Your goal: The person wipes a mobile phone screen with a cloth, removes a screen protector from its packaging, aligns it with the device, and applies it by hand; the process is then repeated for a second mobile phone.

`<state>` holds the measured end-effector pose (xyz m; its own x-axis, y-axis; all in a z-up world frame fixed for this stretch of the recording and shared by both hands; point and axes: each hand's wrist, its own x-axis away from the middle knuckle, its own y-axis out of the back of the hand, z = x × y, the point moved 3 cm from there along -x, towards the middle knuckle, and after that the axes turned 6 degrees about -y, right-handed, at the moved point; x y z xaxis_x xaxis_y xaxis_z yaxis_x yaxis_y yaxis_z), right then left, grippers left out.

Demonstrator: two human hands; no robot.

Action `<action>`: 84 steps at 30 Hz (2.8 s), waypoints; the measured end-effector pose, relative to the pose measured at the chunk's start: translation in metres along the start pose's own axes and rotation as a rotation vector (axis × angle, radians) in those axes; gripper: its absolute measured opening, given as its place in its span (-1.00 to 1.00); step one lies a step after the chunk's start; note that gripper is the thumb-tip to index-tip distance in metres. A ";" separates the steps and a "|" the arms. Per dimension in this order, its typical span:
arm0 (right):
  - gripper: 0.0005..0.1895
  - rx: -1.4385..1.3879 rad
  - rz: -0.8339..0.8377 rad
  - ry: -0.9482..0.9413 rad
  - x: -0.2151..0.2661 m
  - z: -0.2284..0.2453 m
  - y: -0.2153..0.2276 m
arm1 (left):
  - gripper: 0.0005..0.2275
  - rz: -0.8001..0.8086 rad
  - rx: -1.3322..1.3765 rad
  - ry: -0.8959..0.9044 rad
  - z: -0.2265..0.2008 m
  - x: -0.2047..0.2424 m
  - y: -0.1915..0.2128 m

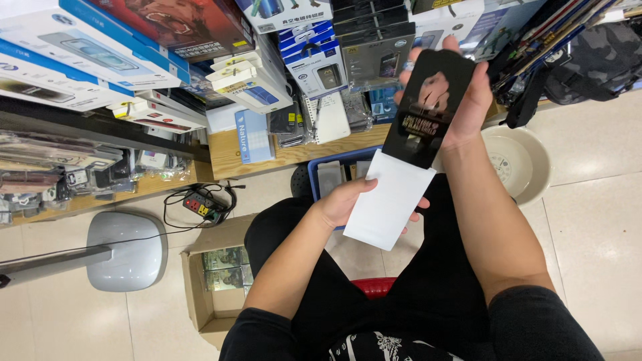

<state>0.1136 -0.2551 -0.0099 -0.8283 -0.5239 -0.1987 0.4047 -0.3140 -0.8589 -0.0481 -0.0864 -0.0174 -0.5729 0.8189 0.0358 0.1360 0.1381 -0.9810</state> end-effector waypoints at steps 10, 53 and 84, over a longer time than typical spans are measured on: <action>-0.52 -0.068 0.079 -0.098 -0.003 -0.025 -0.031 | -0.23 -0.008 0.065 -0.185 -0.004 -0.011 -0.004; -0.32 1.928 0.149 0.461 0.020 -0.063 -0.073 | -0.44 -0.176 -0.143 -0.688 -0.052 0.022 0.023; -0.22 2.008 0.189 0.532 0.018 -0.113 -0.070 | -0.53 -0.635 -0.486 -0.911 -0.072 0.031 -0.011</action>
<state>0.0267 -0.1525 -0.0067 -0.5934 -0.5337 -0.6026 -0.0603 -0.7170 0.6945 -0.0094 -0.0226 0.0079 -0.9799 -0.1359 0.1458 -0.1986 0.7275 -0.6567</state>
